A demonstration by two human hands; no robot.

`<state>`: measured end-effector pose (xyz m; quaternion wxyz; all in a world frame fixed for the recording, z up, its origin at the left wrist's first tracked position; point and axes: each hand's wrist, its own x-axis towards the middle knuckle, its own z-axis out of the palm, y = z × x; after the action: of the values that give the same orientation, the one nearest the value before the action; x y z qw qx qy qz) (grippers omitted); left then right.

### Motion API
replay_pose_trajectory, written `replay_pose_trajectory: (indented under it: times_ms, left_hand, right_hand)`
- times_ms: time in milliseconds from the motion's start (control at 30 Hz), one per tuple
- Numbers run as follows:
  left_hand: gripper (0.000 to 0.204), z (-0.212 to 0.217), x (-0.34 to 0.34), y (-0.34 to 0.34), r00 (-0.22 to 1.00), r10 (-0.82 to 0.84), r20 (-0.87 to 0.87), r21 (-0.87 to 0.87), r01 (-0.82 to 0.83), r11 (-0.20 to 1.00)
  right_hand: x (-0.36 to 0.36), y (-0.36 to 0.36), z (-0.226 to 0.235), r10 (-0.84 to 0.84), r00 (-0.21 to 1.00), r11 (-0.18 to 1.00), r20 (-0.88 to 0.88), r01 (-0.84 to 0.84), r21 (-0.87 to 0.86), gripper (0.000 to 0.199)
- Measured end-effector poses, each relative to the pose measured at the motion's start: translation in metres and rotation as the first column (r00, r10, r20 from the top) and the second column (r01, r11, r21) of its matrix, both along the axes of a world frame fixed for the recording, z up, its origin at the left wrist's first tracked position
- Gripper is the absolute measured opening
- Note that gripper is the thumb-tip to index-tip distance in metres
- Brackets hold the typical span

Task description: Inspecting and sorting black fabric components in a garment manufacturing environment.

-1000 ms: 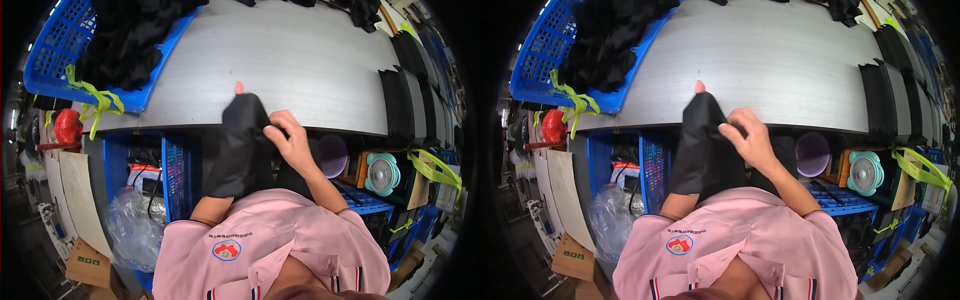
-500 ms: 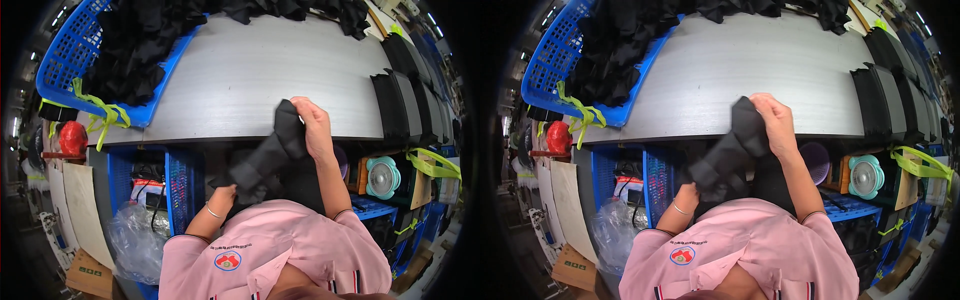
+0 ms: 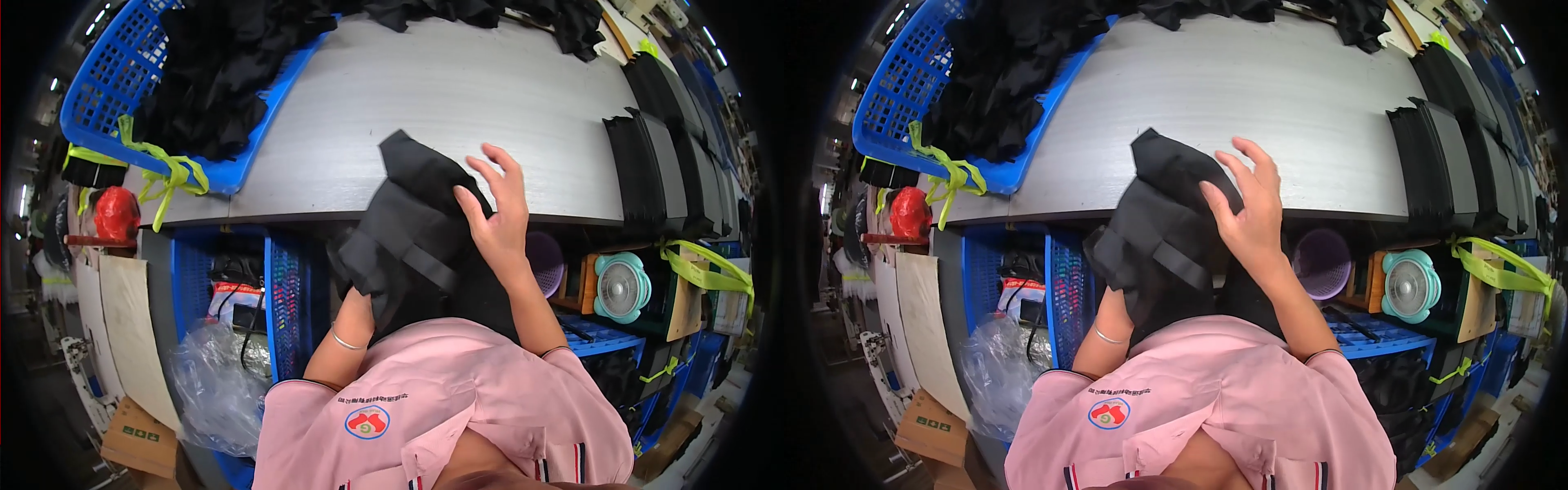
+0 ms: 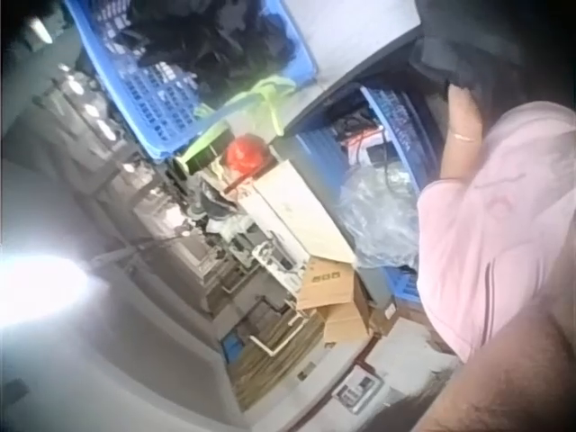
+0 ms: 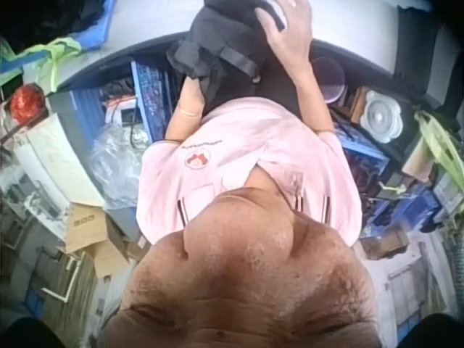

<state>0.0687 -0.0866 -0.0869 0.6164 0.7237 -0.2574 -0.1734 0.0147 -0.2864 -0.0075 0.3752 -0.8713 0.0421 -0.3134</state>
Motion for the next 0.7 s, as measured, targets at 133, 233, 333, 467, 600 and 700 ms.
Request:
replay_pose_trajectory:
  times_ms: [133, 233, 333, 467, 600, 700]
  left_hand:
    - [0.039, -0.009, 0.007, 0.014, 0.997, -0.036, 0.071, 0.085, 0.03, 0.996]
    - [0.041, -0.047, 0.022, 0.044, 0.971, -0.039, -0.238, -0.328, -0.042, 0.944]
    - [0.042, -0.013, 0.025, 0.035, 0.758, -0.151, -0.635, -0.546, -0.302, 0.782]
    - [0.044, -0.039, 0.035, 0.028, 0.693, -0.214, -0.688, -0.423, -0.144, 0.895]
    - [0.031, 0.002, 0.007, -0.045, 0.844, 0.017, -0.536, -0.389, -0.265, 0.882]
    - [0.029, 0.018, 0.001, -0.016, 0.837, 0.117, -0.535, -0.272, -0.302, 0.914]
  right_hand:
    - [-0.003, -0.02, 0.001, 0.622, 0.782, 0.701, -0.05, -0.527, 0.48, 0.009]
    - [-0.017, -0.031, -0.002, 0.707, 0.706, 0.537, 0.054, -0.584, 0.609, 0.017]
    - [-0.004, -0.049, -0.004, 0.581, 0.812, 0.61, 0.055, -0.479, 0.631, 0.014]
    - [0.053, -0.069, 0.011, 0.431, 0.901, 0.794, -0.058, -0.348, 0.498, 0.018]
    - [0.08, -0.096, -0.021, -0.015, 1.0, 0.972, 0.024, 0.009, 0.236, 0.021]
    - [0.061, -0.082, -0.043, -0.205, 0.977, 0.932, 0.056, 0.178, 0.317, 0.021]
